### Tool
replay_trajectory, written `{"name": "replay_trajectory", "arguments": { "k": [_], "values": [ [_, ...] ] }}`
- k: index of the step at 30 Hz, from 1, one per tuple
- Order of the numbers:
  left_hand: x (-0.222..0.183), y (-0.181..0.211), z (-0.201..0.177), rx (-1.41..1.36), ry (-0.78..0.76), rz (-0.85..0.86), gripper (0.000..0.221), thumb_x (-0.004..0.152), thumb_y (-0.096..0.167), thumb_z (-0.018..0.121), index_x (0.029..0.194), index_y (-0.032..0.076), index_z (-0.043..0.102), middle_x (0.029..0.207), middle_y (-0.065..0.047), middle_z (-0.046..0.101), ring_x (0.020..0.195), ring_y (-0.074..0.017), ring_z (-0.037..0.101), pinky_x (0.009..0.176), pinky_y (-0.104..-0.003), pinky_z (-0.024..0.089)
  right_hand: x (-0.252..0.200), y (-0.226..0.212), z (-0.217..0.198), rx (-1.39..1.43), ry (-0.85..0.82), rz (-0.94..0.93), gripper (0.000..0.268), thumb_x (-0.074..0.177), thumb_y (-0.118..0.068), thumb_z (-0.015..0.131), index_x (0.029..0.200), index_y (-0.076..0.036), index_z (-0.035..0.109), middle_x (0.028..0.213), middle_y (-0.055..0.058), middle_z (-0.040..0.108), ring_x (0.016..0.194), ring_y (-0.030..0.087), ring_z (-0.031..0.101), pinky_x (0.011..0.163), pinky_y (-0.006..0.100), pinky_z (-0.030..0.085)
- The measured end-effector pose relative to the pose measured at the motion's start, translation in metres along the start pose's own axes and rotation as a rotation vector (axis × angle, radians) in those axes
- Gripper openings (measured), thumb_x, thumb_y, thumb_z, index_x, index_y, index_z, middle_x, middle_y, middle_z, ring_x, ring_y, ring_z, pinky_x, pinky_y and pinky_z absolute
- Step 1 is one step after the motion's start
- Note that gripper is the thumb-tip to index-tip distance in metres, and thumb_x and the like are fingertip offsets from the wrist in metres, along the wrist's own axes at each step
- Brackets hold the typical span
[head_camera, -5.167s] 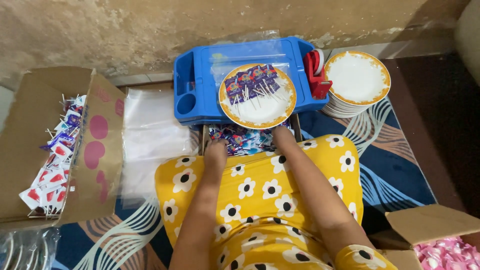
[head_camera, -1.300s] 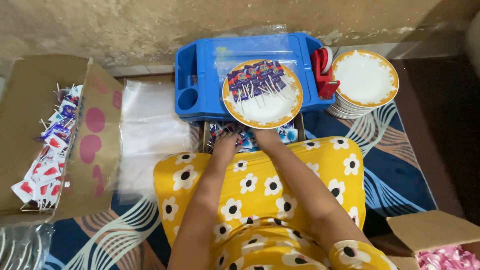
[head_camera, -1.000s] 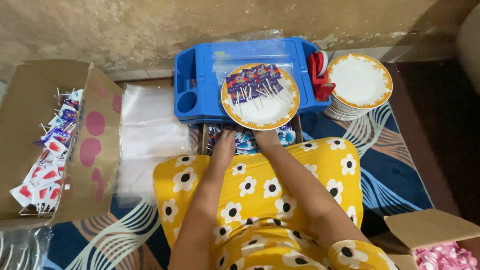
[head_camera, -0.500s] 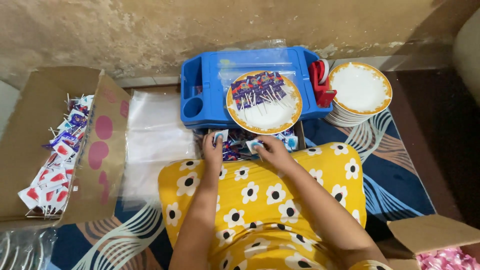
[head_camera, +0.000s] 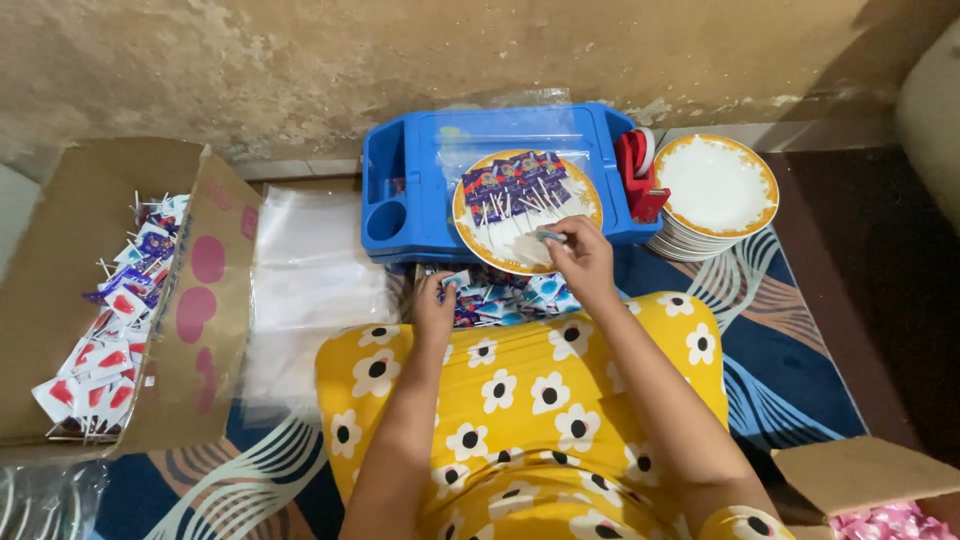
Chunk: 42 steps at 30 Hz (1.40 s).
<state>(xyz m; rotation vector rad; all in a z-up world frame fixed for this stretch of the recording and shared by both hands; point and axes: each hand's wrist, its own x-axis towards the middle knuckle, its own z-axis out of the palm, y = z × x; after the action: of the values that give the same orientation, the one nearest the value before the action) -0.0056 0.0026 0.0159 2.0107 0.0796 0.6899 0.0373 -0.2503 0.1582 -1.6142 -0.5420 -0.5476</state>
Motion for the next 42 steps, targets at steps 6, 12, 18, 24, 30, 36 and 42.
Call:
{"name": "replay_trajectory", "arguments": {
  "k": [6, 12, 18, 24, 30, 36, 42],
  "values": [
    [0.000, 0.008, -0.002, 0.021, -0.002, -0.011, 0.019, 0.088, 0.011, 0.075, 0.105, 0.019, 0.074, 0.090, -0.004, 0.068, 0.089, -0.0281, 0.067, 0.087, -0.039, 0.053, 0.006, 0.006, 0.009, -0.514, -0.192, -0.241, 0.019, 0.082, -0.003, 0.082, 0.093, -0.017, 0.075, 0.092, -0.003, 0.074, 0.109, 0.022, 0.067, 0.094, 0.036, 0.049],
    [0.000, 0.009, -0.002, 0.045, -0.002, 0.008, 0.019, 0.086, 0.012, 0.076, 0.104, 0.020, 0.074, 0.089, -0.003, 0.068, 0.088, -0.0275, 0.066, 0.086, -0.039, 0.053, 0.008, -0.002, 0.019, -0.809, -0.279, -0.317, 0.011, 0.080, -0.013, 0.083, 0.088, -0.017, 0.076, 0.088, -0.003, 0.075, 0.097, 0.020, 0.065, 0.083, 0.034, 0.050],
    [0.000, 0.021, -0.011, 0.047, -0.029, 0.016, 0.019, 0.089, 0.014, 0.075, 0.106, 0.020, 0.074, 0.091, -0.004, 0.069, 0.090, -0.0281, 0.066, 0.089, -0.039, 0.052, 0.010, 0.027, 0.025, -0.895, -0.399, -0.281, 0.011, 0.082, -0.027, 0.081, 0.091, -0.021, 0.078, 0.085, 0.000, 0.069, 0.088, 0.021, 0.061, 0.077, 0.035, 0.050],
    [-0.001, 0.016, -0.009, 0.004, -0.072, -0.044, 0.018, 0.092, 0.014, 0.073, 0.109, 0.018, 0.074, 0.094, -0.007, 0.070, 0.093, -0.0307, 0.067, 0.091, -0.042, 0.052, 0.018, 0.032, 0.032, -0.923, -0.498, -0.173, 0.013, 0.085, -0.028, 0.078, 0.096, -0.021, 0.081, 0.088, 0.003, 0.070, 0.089, 0.024, 0.062, 0.077, 0.037, 0.050],
    [-0.003, 0.018, -0.008, -0.049, -0.135, -0.153, 0.028, 0.093, 0.014, 0.074, 0.120, 0.019, 0.072, 0.101, -0.012, 0.074, 0.103, -0.0343, 0.070, 0.094, -0.045, 0.054, 0.011, 0.021, 0.031, -0.791, -0.394, -0.266, 0.019, 0.090, -0.029, 0.076, 0.102, -0.015, 0.077, 0.086, 0.006, 0.066, 0.083, 0.026, 0.061, 0.072, 0.039, 0.051],
    [-0.005, 0.025, -0.001, 0.077, -0.257, 0.066, 0.044, 0.091, 0.010, 0.075, 0.132, 0.017, 0.060, 0.104, -0.010, 0.075, 0.105, -0.0333, 0.070, 0.097, -0.046, 0.054, -0.034, -0.011, 0.043, -0.476, -0.393, -0.590, 0.013, 0.099, -0.015, 0.064, 0.108, -0.010, 0.070, 0.085, 0.006, 0.060, 0.078, 0.027, 0.059, 0.071, 0.038, 0.052],
    [-0.007, 0.020, 0.000, 0.118, -0.277, 0.361, 0.053, 0.087, 0.009, 0.074, 0.136, 0.014, 0.057, 0.105, -0.011, 0.074, 0.101, -0.0320, 0.068, 0.094, -0.046, 0.052, -0.050, -0.046, 0.054, -0.754, -0.471, -0.606, 0.022, 0.096, -0.012, 0.064, 0.115, -0.004, 0.069, 0.099, 0.014, 0.068, 0.095, 0.031, 0.065, 0.081, 0.040, 0.055]
  ]
}}
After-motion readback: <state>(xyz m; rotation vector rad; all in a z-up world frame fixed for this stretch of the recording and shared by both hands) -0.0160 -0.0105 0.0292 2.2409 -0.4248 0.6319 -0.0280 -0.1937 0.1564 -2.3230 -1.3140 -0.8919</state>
